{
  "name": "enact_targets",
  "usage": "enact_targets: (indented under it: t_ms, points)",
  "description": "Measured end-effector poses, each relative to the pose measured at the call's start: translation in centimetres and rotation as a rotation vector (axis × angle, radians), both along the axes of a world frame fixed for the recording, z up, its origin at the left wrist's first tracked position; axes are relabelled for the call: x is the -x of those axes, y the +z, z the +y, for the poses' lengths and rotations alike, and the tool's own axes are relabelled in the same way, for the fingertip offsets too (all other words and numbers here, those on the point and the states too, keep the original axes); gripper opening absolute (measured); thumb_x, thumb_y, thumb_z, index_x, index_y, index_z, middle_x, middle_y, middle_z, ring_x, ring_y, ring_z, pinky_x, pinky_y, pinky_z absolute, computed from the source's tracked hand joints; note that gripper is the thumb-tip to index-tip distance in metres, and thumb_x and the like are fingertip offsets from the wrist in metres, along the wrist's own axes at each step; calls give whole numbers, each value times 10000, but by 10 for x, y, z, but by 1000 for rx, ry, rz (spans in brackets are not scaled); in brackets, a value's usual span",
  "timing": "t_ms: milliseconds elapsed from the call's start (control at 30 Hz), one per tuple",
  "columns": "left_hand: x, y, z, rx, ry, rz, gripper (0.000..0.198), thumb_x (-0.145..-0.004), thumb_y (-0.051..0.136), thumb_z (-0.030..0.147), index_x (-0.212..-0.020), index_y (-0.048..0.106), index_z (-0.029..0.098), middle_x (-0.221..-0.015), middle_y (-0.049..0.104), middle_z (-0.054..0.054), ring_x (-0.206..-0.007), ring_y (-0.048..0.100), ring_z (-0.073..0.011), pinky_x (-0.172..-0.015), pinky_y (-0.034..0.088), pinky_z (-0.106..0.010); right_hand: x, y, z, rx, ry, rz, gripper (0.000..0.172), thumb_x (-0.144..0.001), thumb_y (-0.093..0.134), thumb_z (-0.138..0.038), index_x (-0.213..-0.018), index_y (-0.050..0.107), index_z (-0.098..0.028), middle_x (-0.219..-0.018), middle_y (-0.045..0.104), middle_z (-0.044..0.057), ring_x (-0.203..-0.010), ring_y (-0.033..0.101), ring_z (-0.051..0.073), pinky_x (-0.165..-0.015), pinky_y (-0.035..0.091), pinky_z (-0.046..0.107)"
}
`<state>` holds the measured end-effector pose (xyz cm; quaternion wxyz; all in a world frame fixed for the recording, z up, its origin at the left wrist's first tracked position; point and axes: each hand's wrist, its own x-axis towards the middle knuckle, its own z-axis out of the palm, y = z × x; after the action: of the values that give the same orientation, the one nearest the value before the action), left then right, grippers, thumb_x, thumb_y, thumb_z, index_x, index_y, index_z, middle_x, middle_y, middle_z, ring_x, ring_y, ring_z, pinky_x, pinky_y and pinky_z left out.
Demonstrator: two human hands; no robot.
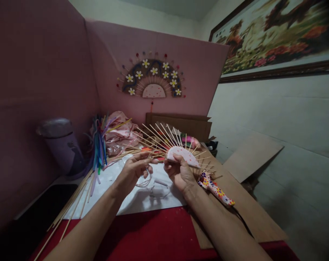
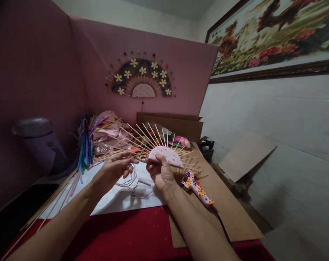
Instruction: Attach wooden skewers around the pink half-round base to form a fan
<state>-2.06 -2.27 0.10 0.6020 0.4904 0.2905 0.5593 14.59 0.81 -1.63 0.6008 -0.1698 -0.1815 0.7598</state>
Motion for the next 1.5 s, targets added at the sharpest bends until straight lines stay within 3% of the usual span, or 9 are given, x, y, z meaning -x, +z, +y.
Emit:
enact_targets:
  t_ms: [167,333,500,833,967,1033,1200,1300,1500]
  points:
    - [3,-11,12,-16,80,357,301,-689,620,373,-812,633,99,-495,565,-3,-357,362,-54,-360,225,-189,-16,9,9,-84,-108,62,120,-629,594,-105,-736,556,-140,-610,646,17,-575,613,121,-434,420,161]
    - [29,-5,21,-216,698,827,285,-713,569,427,-792,693,182,-634,653,-31,-583,554,-145,-514,336,-227,-30,14,18,-120,-199,93,108,-628,572,-94,-728,555,-134,-623,636,16,-593,604,120,-439,427,168]
    - [55,11,18,-127,1125,1297,413,-776,424,528,-726,692,218,-672,664,-81,-651,573,-215,-502,246,-267,-32,15,18,-139,-200,137,127,-623,586,-94,-742,560,-128,-664,642,21,-617,605,116,-443,421,160]
    - [97,19,16,60,1540,1415,536,-842,272,509,-871,667,148,-742,636,-146,-656,537,-253,-530,265,-311,-41,19,19,-190,-262,142,84,-627,573,-107,-696,549,-149,-633,644,9,-618,610,114,-456,431,164]
    - [92,12,25,-68,1336,1466,299,-774,466,361,-719,683,162,-695,631,-138,-817,543,-297,-712,323,-423,-30,11,19,-166,-214,74,93,-630,598,-121,-705,557,-158,-620,649,-4,-595,617,116,-438,436,169]
    - [77,8,28,-217,1249,1286,211,-739,516,298,-717,683,171,-758,652,-121,-909,528,-295,-776,324,-429,-21,6,17,-149,-182,41,124,-614,622,-121,-717,565,-158,-618,658,-2,-579,621,121,-434,442,175]
    - [20,5,17,-183,400,365,294,-646,647,329,-881,658,151,-700,646,-45,-540,531,-133,-488,356,-241,2,2,-1,-133,-59,12,118,-609,642,-125,-696,568,-155,-602,663,-2,-560,629,126,-446,448,178]
    - [-2,3,6,-129,45,98,326,-697,624,291,-989,612,146,-564,588,-7,-474,502,-97,-418,311,-192,10,5,-12,-109,-7,-5,98,-608,645,-124,-661,564,-138,-564,648,-2,-547,629,122,-444,440,167]
    - [2,9,-2,9,-37,-7,207,-689,633,206,-886,610,146,-748,656,-43,-394,482,-54,-361,278,-175,13,5,-15,-95,10,-44,96,-611,648,-130,-651,561,-139,-555,642,-2,-536,636,133,-428,427,169]
